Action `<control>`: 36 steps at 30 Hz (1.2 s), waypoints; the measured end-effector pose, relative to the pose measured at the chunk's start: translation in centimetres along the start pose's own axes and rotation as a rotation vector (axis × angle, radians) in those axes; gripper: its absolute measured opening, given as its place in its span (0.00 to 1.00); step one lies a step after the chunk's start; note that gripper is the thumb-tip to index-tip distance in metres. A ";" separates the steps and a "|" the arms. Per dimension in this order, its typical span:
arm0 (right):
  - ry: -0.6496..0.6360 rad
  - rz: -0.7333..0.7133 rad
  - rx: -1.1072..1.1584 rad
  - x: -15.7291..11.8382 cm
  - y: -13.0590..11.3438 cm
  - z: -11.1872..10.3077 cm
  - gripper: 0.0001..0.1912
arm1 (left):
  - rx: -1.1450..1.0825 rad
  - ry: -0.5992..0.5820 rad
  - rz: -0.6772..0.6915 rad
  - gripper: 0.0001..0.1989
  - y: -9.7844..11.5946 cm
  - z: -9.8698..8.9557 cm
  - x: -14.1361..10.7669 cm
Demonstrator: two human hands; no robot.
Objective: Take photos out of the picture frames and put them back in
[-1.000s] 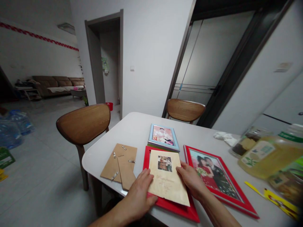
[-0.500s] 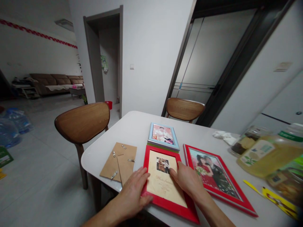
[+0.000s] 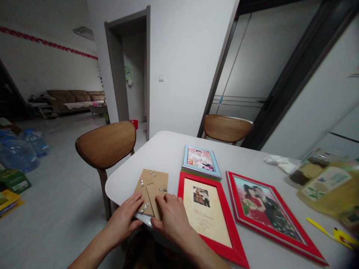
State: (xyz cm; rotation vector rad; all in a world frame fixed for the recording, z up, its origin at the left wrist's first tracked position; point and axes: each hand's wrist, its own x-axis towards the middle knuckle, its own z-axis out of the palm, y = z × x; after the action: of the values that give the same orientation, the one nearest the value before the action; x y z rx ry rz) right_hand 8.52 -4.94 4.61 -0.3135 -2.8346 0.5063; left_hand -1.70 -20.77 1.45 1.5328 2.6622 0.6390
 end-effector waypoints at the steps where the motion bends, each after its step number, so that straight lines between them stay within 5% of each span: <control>1: -0.002 0.007 0.043 0.1 -0.1 0.2 0.19 | -0.019 0.010 0.002 0.26 -0.2 -0.2 0.1; 6: 0.101 -0.038 0.291 -1.0 0.9 -1.6 0.22 | -0.140 0.043 0.064 0.25 0.4 -1.1 1.2; 12: 0.203 0.038 0.178 -5.7 5.9 -5.7 0.19 | -0.269 -0.031 0.201 0.24 7.5 -0.8 3.8; 18: 0.238 0.206 0.042 -10.3 11.2 -6.1 0.18 | -0.309 -0.134 0.334 0.23 12.4 1.8 6.0; 28: 0.274 0.130 -0.098 -9.3 12.1 -3.2 0.17 | -0.251 -0.137 0.292 0.17 11.7 3.4 6.6; 36: 0.252 0.066 -0.181 -8.5 11.4 -3.6 0.15 | -0.276 -0.174 0.326 0.26 10.7 3.2 5.7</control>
State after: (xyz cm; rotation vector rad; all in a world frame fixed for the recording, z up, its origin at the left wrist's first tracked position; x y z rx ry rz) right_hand 19.47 4.51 2.02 -0.4712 -2.6337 0.2044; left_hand 4.87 -10.26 3.40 1.8527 2.1140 0.8011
